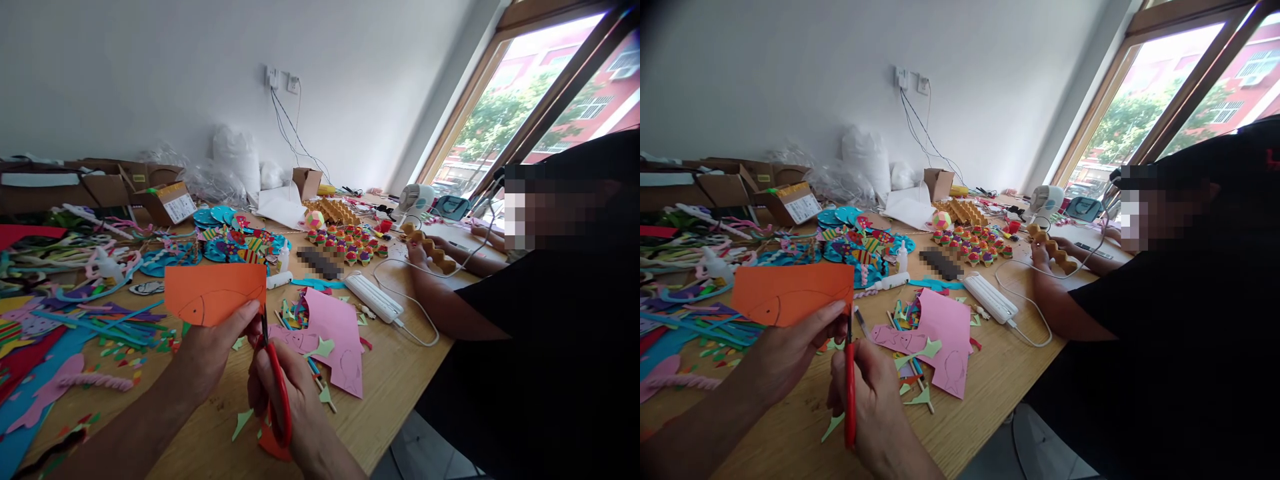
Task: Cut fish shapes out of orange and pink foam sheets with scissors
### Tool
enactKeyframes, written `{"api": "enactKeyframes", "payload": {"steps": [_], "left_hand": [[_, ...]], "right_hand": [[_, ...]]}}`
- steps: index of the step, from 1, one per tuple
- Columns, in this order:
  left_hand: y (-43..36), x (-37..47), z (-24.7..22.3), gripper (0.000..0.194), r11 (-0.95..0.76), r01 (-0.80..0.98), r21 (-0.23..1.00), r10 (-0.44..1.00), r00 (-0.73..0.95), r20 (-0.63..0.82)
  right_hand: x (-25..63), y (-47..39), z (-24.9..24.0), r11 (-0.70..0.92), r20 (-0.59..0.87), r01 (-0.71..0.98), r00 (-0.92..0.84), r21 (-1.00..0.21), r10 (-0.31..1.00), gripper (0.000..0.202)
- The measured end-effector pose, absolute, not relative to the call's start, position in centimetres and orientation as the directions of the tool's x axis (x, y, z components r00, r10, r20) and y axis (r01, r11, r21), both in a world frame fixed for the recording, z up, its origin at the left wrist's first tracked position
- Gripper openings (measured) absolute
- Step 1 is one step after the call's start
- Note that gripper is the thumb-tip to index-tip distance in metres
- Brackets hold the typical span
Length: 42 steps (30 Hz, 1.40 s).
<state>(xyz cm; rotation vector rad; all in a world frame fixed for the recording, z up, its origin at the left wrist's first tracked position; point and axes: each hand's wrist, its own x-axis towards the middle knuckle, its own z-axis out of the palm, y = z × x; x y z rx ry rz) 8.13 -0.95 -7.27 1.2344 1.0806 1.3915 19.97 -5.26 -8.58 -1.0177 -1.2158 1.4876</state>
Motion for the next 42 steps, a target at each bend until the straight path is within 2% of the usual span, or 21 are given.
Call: {"api": "enactKeyframes", "payload": {"steps": [5,24,31,42], "left_hand": [[-1.1,8.4,-7.1,0.017,-0.170,-0.181,0.969,0.985,-0.009,0.171],[-1.1,8.6,-7.3,0.015,-0.115,-0.252,0.961,0.993,0.000,0.119],[-1.1,8.6,-7.2,0.017,-0.073,-0.253,0.965,0.996,0.023,0.081],[-1.4,8.6,-6.5,0.020,-0.091,-0.201,0.975,0.993,0.058,0.105]], "right_hand": [[20.0,-5.3,-8.6,-0.073,-0.035,-0.166,-0.221,-0.983,0.975,0.049],[19.7,-5.3,-8.8,-0.104,-0.056,-0.219,-0.217,-0.970,0.975,0.056],[20.1,-5.4,-9.4,-0.103,-0.056,-0.203,-0.227,-0.974,0.972,0.055],[20.5,-5.4,-9.9,-0.107,-0.056,-0.202,-0.245,-0.974,0.968,0.053]]}}
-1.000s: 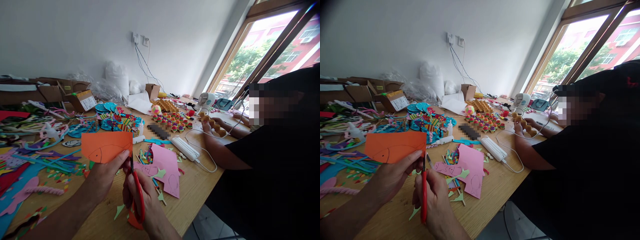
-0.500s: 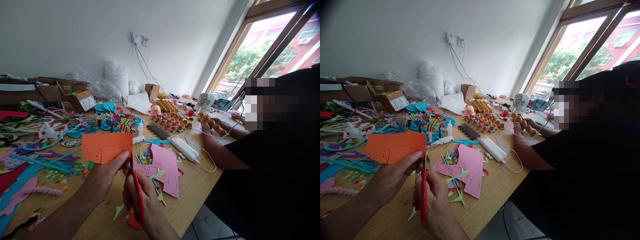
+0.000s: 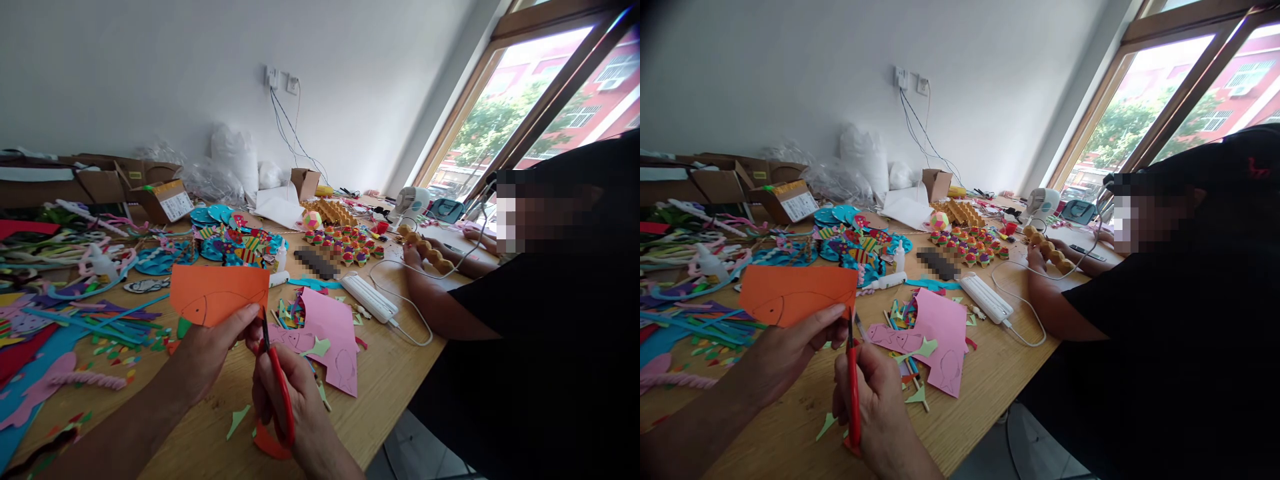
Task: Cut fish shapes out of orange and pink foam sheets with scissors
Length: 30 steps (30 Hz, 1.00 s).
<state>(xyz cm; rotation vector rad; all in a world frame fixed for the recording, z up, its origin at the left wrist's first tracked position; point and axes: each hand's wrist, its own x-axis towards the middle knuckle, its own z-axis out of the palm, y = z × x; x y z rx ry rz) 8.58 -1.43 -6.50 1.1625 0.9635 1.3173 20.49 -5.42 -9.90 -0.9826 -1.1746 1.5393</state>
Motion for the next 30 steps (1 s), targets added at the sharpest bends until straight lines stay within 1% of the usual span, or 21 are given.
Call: {"api": "enactKeyframes", "payload": {"steps": [6,12,20,25,30], "left_hand": [[-1.4,8.6,-6.3,0.022,-0.083,-0.185,0.979,0.990,0.098,0.102],[-1.3,8.2,-6.6,0.022,-0.048,-0.229,0.972,0.980,0.177,0.090],[-1.1,8.0,-6.4,0.024,-0.038,-0.214,0.976,0.968,0.236,0.089],[-1.0,8.0,-6.5,0.023,-0.029,-0.209,0.977,0.968,0.237,0.079],[-1.0,7.8,-6.6,0.024,-0.013,-0.177,0.984,0.956,0.287,0.064]], "right_hand": [[20.9,-5.4,-10.2,-0.088,-0.042,-0.169,-0.259,-0.982,0.965,0.054],[21.3,-5.5,-10.2,-0.069,-0.039,-0.113,-0.250,-0.991,0.967,0.055],[22.0,-5.6,-10.2,-0.034,-0.018,-0.055,-0.268,-0.998,0.963,0.047],[22.2,-5.6,-10.0,-0.032,-0.029,-0.008,-0.274,-0.999,0.961,0.045],[22.4,-5.5,-10.4,-0.030,-0.031,0.009,-0.295,-1.000,0.955,0.041]]}}
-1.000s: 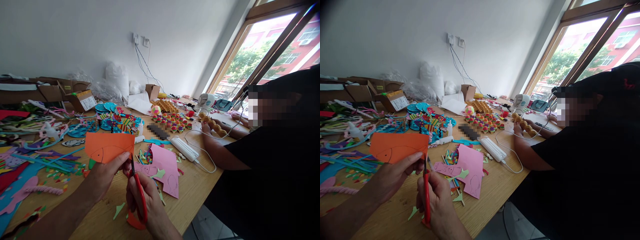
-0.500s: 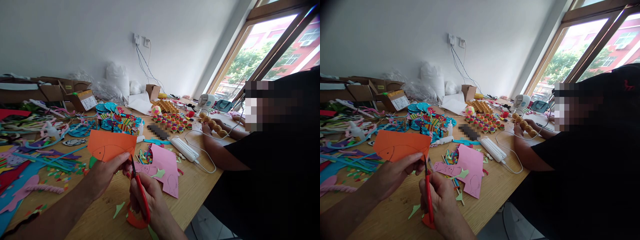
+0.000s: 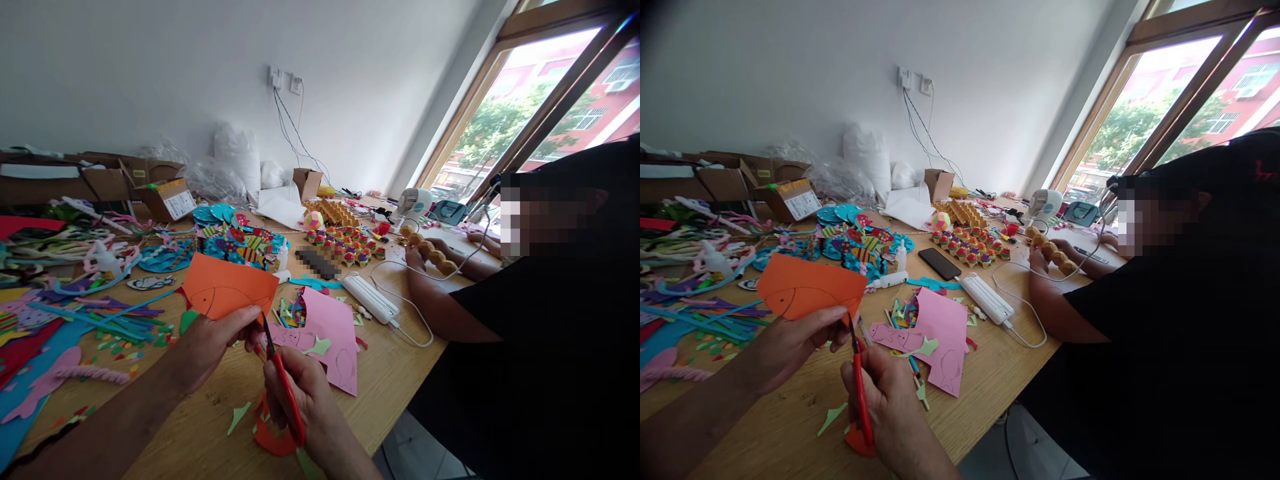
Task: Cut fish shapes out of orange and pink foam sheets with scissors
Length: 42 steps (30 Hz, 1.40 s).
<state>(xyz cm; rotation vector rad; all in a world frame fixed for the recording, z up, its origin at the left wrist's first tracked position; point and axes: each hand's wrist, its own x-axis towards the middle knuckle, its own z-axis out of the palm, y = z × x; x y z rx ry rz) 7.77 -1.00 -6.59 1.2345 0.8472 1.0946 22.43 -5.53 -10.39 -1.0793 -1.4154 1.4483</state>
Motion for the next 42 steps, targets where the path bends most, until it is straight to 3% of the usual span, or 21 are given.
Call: {"api": "enactKeyframes", "payload": {"steps": [16,26,42], "left_hand": [[-0.2,6.5,-7.5,0.026,-0.135,0.016,0.991,0.954,0.273,0.126],[-0.7,7.6,-6.7,0.022,-0.106,-0.006,0.994,0.971,0.213,0.105],[-0.3,6.8,-7.8,0.026,-0.129,-0.012,0.992,0.948,0.291,0.127]], "right_hand": [[23.2,-5.7,-10.8,0.020,-0.016,0.125,-0.285,-0.992,0.958,0.032],[22.9,-5.8,-10.5,-0.010,-0.032,0.078,-0.289,-0.997,0.957,0.030],[23.2,-5.8,-10.8,-0.012,-0.039,0.089,-0.307,-0.996,0.951,0.035]]}}
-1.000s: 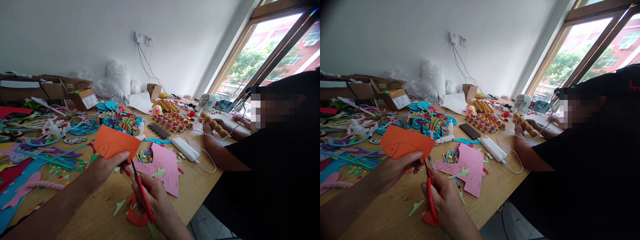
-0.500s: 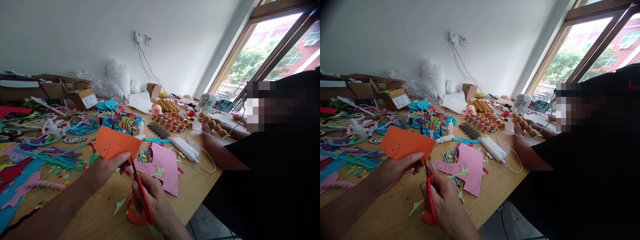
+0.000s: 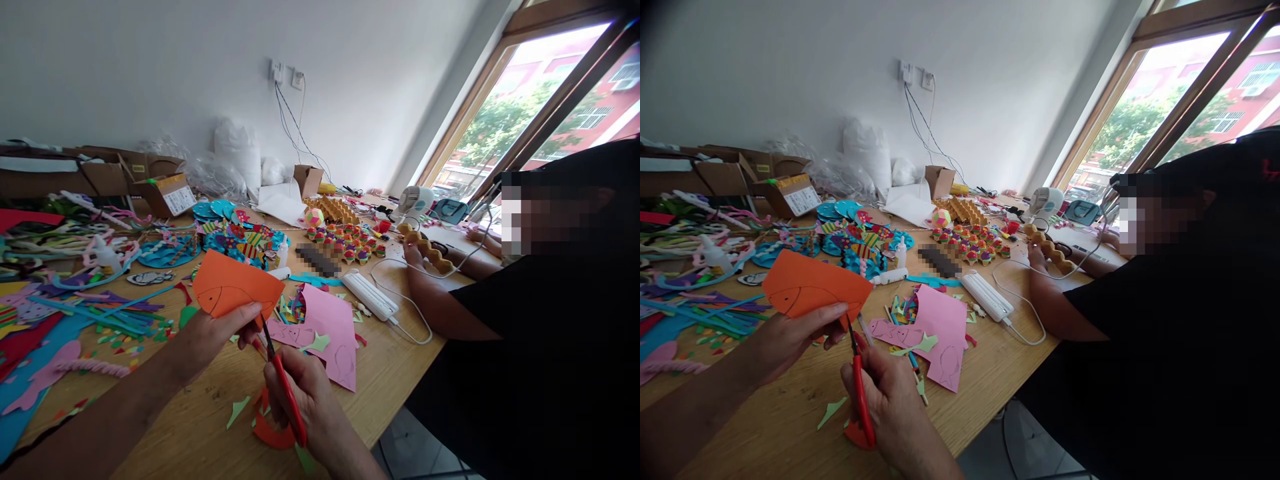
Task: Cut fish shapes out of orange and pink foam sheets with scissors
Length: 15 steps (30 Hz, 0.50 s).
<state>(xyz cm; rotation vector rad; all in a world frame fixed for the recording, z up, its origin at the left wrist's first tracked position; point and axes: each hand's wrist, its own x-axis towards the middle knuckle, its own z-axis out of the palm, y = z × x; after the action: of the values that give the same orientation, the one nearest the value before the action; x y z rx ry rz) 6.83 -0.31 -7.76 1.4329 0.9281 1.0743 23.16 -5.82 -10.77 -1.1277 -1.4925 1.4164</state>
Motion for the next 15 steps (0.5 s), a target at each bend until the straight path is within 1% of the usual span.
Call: {"api": "enactKeyframes", "payload": {"steps": [4,8,11,15], "left_hand": [[-0.4,6.9,-7.1,0.029,-0.130,0.053,0.990,0.957,0.267,0.112],[-0.6,7.0,-6.6,0.030,-0.142,0.103,0.985,0.968,0.224,0.116],[-0.6,7.1,-6.6,0.029,-0.129,0.078,0.989,0.972,0.207,0.111],[-0.6,7.3,-6.8,0.028,-0.101,0.035,0.994,0.970,0.225,0.090]], "right_hand": [[23.3,-5.9,-11.1,0.018,-0.018,0.116,-0.301,-0.993,0.953,0.036],[23.3,-6.0,-11.1,0.012,-0.025,0.123,-0.291,-0.992,0.956,0.034],[23.2,-6.0,-11.1,0.002,-0.026,0.097,-0.288,-0.995,0.957,0.032],[23.0,-6.0,-11.2,-0.011,-0.029,0.065,-0.285,-0.998,0.958,0.031]]}}
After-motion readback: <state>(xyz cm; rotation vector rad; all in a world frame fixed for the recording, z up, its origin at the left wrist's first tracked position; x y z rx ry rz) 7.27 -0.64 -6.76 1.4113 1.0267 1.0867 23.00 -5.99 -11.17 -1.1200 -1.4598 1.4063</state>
